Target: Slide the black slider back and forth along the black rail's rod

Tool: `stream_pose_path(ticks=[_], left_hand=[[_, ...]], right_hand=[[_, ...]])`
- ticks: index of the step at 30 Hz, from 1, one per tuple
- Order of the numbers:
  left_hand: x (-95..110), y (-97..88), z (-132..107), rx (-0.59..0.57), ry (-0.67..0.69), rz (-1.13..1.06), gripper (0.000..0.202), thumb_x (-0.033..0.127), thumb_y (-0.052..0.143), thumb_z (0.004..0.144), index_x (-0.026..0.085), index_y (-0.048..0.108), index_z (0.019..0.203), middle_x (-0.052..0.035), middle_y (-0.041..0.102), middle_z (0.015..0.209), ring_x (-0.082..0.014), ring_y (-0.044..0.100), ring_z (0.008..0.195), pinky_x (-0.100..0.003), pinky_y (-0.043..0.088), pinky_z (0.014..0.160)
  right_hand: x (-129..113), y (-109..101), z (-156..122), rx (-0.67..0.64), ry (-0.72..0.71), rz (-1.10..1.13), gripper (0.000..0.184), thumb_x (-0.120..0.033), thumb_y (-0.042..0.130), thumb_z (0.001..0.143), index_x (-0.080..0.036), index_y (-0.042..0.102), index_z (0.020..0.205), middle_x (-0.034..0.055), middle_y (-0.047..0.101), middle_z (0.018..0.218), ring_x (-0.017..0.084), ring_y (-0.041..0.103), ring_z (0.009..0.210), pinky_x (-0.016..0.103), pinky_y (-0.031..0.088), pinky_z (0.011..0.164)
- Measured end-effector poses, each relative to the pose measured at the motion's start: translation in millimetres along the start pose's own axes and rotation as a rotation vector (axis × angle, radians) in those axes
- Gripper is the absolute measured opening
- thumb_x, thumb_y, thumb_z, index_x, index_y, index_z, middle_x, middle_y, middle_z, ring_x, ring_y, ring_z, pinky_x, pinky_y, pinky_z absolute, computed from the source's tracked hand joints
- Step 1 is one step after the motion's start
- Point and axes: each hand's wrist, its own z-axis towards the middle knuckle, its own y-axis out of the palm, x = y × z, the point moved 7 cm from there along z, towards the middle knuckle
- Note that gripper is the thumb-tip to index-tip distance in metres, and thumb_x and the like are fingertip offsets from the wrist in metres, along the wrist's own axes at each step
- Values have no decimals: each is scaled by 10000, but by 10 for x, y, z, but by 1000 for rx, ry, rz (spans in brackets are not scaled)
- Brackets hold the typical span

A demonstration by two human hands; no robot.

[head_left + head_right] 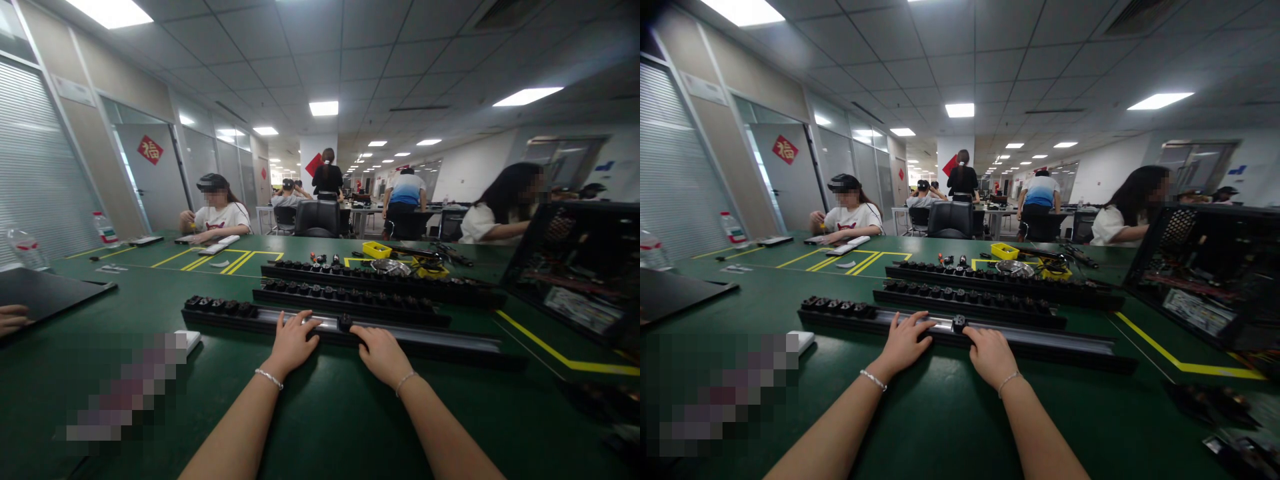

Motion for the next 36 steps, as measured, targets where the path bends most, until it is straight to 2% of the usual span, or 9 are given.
stream_pose_path(ticks=[4,6,21,36], left_hand=[[9,2,5,-1,1,3,308,377,487,787,397,542,1089,32,469,1285,-200,464,1128,-544,61,1055],[10,5,4,-5,0,3,309,377,487,787,397,540,1091,30,469,1287,-199,465,1128,-547,61,1054],[6,2,2,-25,-10,14,314,380,482,794,393,538,1102,30,455,1302,-200,450,1144,-540,51,1058],[14,-3,-4,-34,-10,32,323,377,484,792,400,528,1111,35,453,1302,-199,452,1146,-533,45,1061]], right_hand=[[-5,-21,-18,12,31,-15,419,-179,397,769,-299,525,1149,15,630,1045,170,517,988,416,166,999],[-2,-24,-24,15,40,-16,417,-183,395,769,-306,523,1146,13,628,1052,170,512,996,434,142,1006],[-7,-48,-11,13,8,5,408,-175,393,774,-257,536,1147,31,636,1017,162,529,964,311,294,888],[18,-18,-8,1,15,7,412,-165,406,762,-249,540,1142,32,625,1052,165,521,985,302,302,884]])
